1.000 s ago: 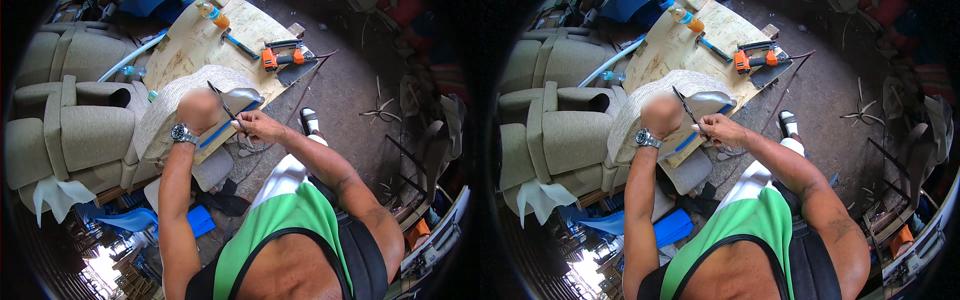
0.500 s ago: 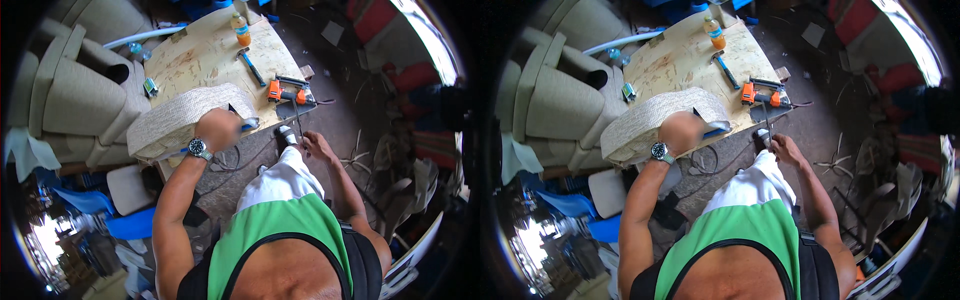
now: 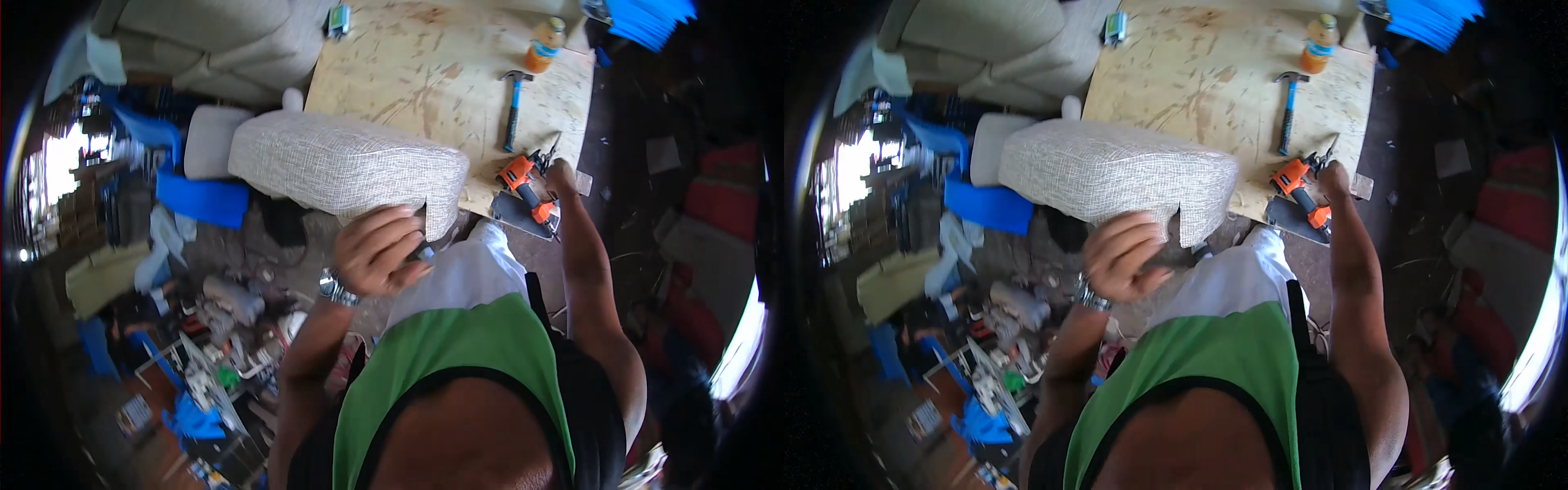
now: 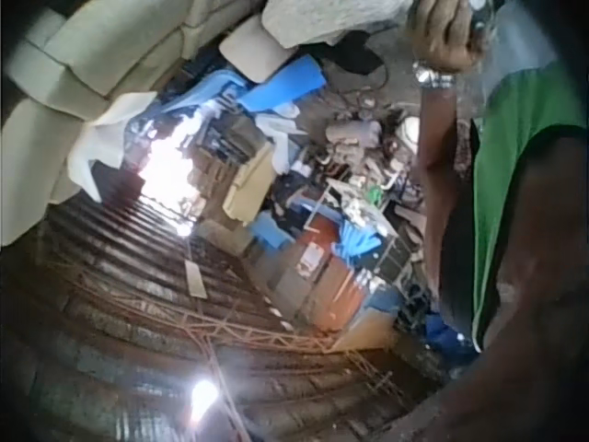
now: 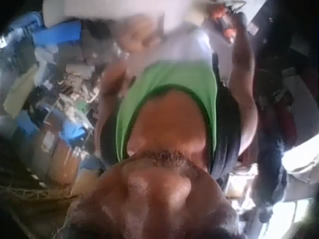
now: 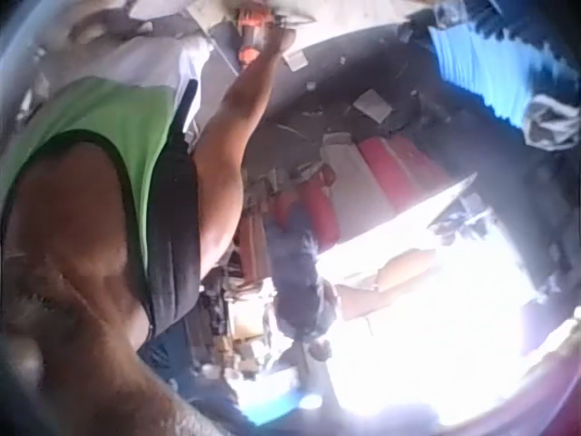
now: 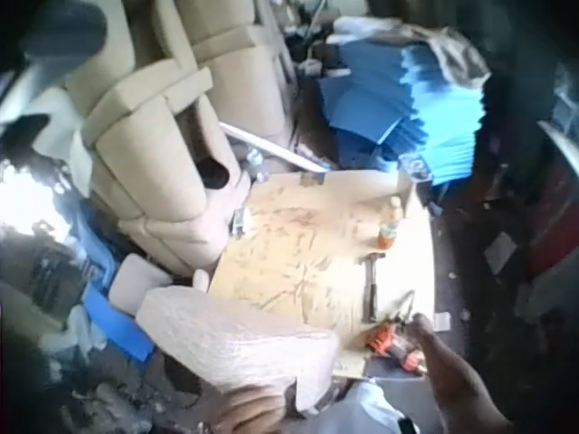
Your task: Upholstering a wooden furniture component with fabric using a staple gun and scissors.
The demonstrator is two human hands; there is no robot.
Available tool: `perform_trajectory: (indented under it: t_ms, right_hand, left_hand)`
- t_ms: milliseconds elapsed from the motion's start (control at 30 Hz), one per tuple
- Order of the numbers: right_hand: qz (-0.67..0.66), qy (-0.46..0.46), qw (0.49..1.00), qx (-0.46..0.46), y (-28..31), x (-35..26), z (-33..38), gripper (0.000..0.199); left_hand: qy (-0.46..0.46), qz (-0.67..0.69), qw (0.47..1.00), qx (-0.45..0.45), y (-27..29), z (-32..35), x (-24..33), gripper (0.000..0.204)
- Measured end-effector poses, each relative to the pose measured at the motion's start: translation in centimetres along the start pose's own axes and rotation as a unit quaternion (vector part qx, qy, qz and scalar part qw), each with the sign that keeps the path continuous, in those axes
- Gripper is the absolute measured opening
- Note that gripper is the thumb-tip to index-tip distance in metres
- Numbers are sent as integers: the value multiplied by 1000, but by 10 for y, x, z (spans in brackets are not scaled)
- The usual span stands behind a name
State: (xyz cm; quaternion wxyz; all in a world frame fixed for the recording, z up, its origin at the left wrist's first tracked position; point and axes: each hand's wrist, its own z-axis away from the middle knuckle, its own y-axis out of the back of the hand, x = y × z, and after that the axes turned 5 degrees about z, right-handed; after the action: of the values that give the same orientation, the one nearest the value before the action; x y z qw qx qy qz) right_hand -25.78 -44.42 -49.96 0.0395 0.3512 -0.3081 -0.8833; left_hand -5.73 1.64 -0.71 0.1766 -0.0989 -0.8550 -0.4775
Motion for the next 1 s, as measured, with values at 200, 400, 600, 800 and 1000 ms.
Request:
perform_trajectory:
  t_ms: [200,400,600,800,1000]
  right_hand:
    - [-46,252,967,17,19,-354,106,45]
    - [108,459,848,-242,-34,-507,224,71]
    - [-16,333,869,-365,-63,-486,213,92]
    - [-15,389,876,-286,-97,-505,276,79]
    - [-313,302,828,-354,-128,-585,358,84]
  left_hand:
    - [412,-1,774,480,-16,83,24,63]
    - [472,54,732,489,-29,108,15,72]
    - [401,535,476,572,-82,161,0,74]
    - [478,472,571,471,-8,155,13,84]
    - [361,588,628,359,125,185,-56,103]
